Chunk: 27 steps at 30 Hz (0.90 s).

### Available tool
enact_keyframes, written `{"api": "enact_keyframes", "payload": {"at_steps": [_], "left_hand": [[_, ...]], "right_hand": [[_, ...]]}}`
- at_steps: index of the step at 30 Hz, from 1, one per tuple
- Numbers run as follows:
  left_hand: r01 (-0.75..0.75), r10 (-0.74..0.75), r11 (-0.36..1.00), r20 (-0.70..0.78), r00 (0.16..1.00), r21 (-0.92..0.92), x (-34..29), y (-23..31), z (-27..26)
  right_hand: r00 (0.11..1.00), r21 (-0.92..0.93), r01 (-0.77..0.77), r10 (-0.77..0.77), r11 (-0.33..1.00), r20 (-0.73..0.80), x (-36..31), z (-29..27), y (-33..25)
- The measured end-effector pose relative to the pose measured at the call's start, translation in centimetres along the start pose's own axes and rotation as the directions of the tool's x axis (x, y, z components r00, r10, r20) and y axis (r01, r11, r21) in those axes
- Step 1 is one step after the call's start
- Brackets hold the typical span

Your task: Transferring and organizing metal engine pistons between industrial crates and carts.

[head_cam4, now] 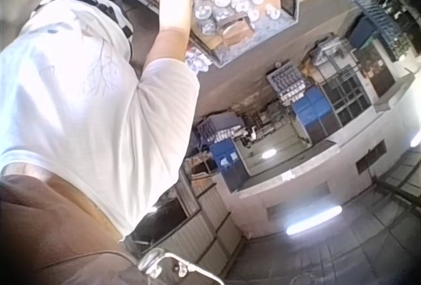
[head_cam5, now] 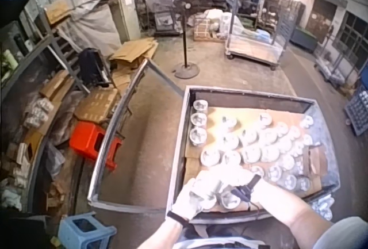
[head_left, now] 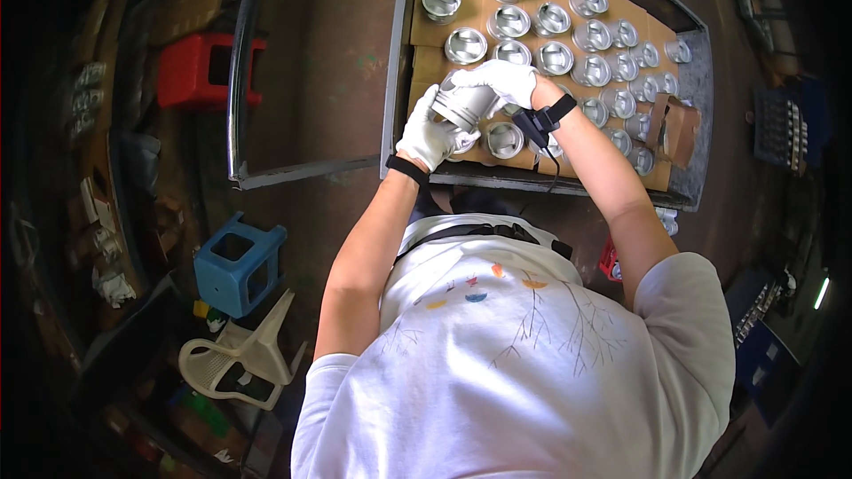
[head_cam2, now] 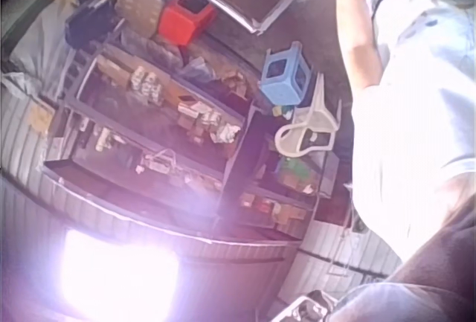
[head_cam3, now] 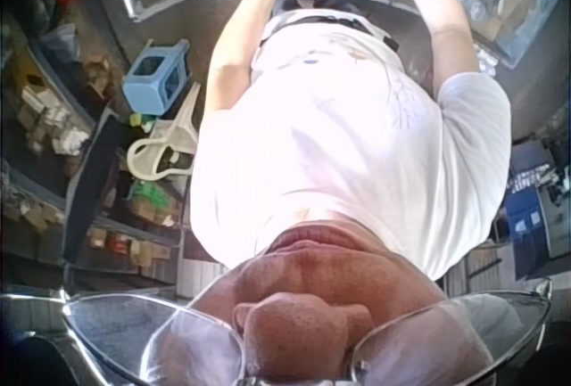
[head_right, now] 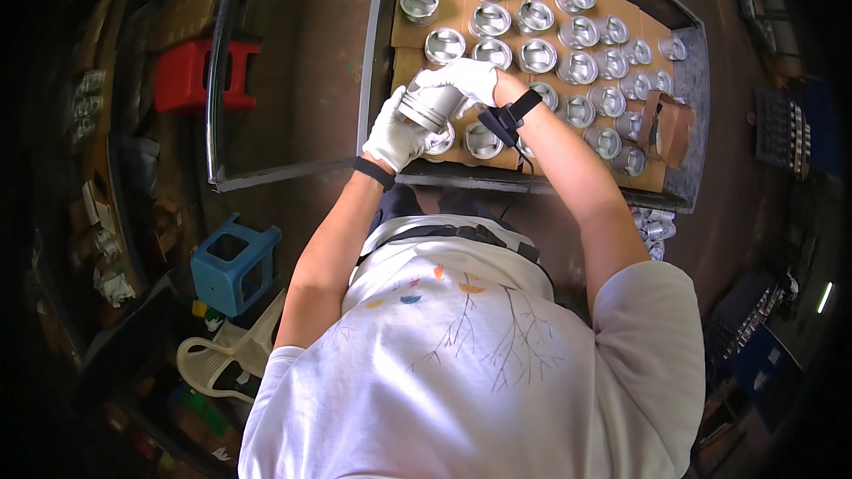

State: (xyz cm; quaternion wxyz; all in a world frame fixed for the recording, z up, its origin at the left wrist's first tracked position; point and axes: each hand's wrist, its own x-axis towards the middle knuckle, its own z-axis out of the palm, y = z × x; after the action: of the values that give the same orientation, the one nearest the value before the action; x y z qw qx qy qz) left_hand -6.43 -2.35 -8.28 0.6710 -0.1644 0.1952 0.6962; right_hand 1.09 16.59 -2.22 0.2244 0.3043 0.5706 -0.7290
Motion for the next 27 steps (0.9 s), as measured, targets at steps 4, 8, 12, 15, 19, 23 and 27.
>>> {"api": "enact_keyframes", "payload": {"at_steps": [4, 8, 12, 15, 19, 23, 27], "left_hand": [[-0.015, 0.012, 0.999, -0.098, 0.995, -0.029, -0.2, 0.0, 0.3], [-0.018, 0.012, 0.998, -0.103, 0.995, -0.055, -0.2, 0.5, -0.2], [0.006, -0.009, 0.989, -0.023, 1.000, -0.148, -0.6, 1.2, 0.5], [0.071, -0.064, 0.989, 0.054, 0.996, -0.132, -1.2, 1.7, 0.9], [0.024, -0.019, 0.998, 0.100, 0.995, -0.049, -1.7, 1.6, 2.0], [-0.011, 0.014, 1.000, 0.081, 0.997, -0.028, -1.4, 1.5, 2.4], [-0.021, 0.021, 1.000, 0.030, 0.999, 0.002, -1.4, 1.4, 2.6]], "right_hand": [[0.999, 0.052, -0.017, 0.015, 0.998, 0.030, 0.1, -0.2, -0.1], [0.999, -0.028, 0.050, -0.050, 0.998, -0.004, -0.1, -0.1, 0.4], [0.870, -0.567, 0.435, -0.488, 0.699, 0.066, 0.1, -0.2, 0.3], [0.893, -0.510, 0.387, -0.450, 0.768, -0.001, -0.1, -0.6, 0.8], [0.832, -0.308, 0.494, -0.544, 0.813, -0.103, -0.5, 0.2, 0.9], [0.822, -0.338, 0.511, -0.565, 0.790, -0.078, -0.4, -0.1, 1.0], [0.815, -0.356, 0.516, -0.574, 0.779, -0.074, -0.3, -0.2, 1.0]]}}
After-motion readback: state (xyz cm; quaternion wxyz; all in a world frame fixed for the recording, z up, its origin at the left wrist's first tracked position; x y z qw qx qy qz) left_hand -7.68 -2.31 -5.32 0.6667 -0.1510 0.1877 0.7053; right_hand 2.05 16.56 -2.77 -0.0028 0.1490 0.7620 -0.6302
